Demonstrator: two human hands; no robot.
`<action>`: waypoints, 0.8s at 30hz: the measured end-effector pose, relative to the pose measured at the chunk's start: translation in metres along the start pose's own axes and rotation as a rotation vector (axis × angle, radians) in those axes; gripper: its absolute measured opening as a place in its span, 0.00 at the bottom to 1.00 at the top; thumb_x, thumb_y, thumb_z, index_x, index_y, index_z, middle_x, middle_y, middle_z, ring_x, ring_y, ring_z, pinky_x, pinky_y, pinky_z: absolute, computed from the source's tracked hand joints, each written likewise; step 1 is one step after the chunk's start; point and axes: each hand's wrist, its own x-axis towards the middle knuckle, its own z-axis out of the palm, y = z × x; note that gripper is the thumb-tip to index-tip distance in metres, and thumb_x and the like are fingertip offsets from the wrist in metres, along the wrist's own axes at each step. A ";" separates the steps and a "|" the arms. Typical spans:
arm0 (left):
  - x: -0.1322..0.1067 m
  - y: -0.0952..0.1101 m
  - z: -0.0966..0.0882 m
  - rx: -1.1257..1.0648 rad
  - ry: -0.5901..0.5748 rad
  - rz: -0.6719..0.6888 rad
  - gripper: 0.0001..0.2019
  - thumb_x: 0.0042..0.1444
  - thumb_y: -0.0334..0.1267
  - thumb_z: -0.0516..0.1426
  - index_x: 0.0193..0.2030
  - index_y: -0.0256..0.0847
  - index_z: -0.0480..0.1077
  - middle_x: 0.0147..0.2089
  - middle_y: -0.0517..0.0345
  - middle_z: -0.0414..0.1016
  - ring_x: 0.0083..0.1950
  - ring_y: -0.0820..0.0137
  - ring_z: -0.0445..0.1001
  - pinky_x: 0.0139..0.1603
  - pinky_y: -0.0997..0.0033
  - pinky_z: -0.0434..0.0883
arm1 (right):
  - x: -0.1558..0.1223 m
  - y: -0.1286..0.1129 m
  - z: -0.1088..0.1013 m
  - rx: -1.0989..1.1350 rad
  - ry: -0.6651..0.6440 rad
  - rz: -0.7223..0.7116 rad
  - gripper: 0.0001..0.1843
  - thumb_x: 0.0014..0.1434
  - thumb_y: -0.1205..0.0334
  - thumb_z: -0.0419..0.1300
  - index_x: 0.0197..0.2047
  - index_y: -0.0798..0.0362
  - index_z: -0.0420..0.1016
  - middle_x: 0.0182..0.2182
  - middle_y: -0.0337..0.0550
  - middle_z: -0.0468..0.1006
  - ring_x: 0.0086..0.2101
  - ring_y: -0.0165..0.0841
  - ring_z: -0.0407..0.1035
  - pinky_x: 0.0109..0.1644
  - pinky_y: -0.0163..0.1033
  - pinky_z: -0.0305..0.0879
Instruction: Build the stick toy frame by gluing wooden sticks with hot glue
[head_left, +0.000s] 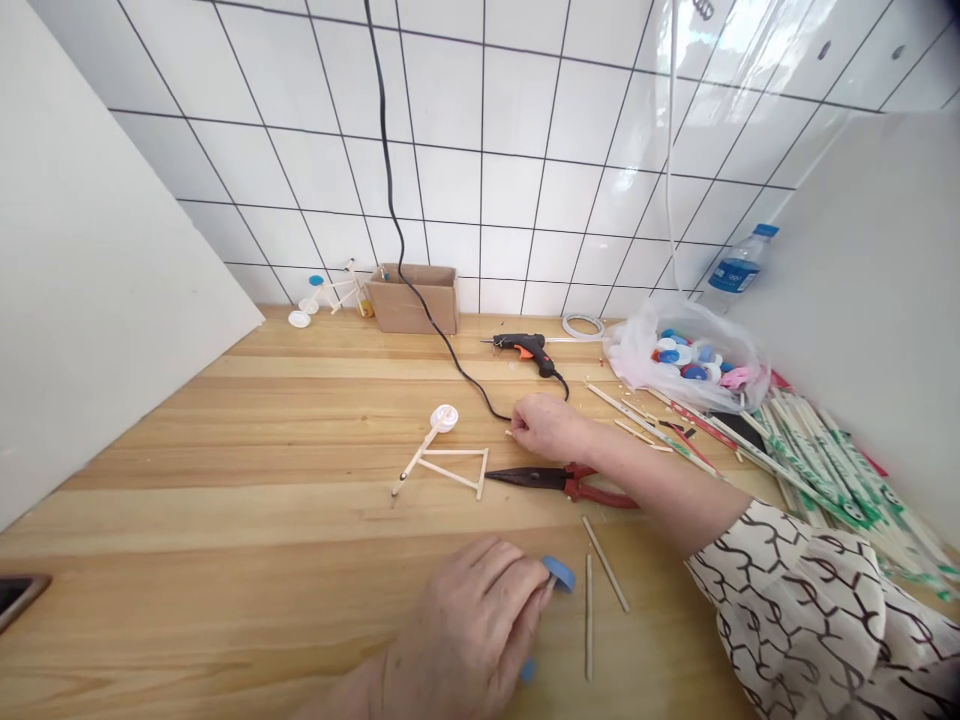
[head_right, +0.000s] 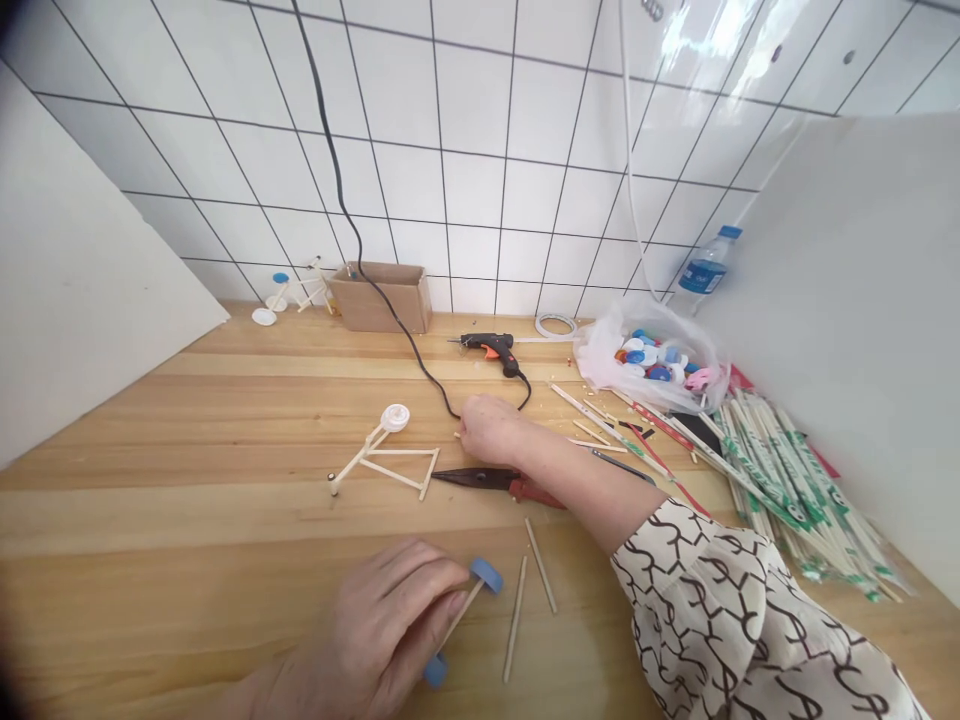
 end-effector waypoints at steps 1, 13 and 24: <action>0.000 0.000 0.000 0.001 -0.005 -0.006 0.08 0.58 0.25 0.50 0.41 0.36 0.67 0.30 0.55 0.71 0.30 0.70 0.67 0.29 0.73 0.66 | -0.004 0.003 -0.003 0.007 0.015 0.013 0.12 0.56 0.68 0.53 0.38 0.56 0.78 0.38 0.48 0.80 0.37 0.34 0.72 0.32 0.32 0.58; -0.003 -0.004 0.004 0.004 -0.025 -0.040 0.07 0.58 0.26 0.52 0.41 0.38 0.67 0.32 0.55 0.71 0.32 0.70 0.68 0.31 0.71 0.68 | -0.067 0.104 0.003 0.179 0.237 0.190 0.08 0.50 0.72 0.53 0.26 0.56 0.72 0.24 0.40 0.76 0.26 0.28 0.67 0.28 0.30 0.56; -0.003 -0.013 0.000 0.082 0.057 -0.001 0.07 0.59 0.28 0.52 0.44 0.37 0.67 0.35 0.55 0.73 0.36 0.73 0.73 0.36 0.77 0.71 | -0.079 0.166 0.059 0.272 0.327 0.227 0.05 0.50 0.69 0.55 0.27 0.55 0.72 0.24 0.39 0.76 0.25 0.28 0.67 0.28 0.31 0.55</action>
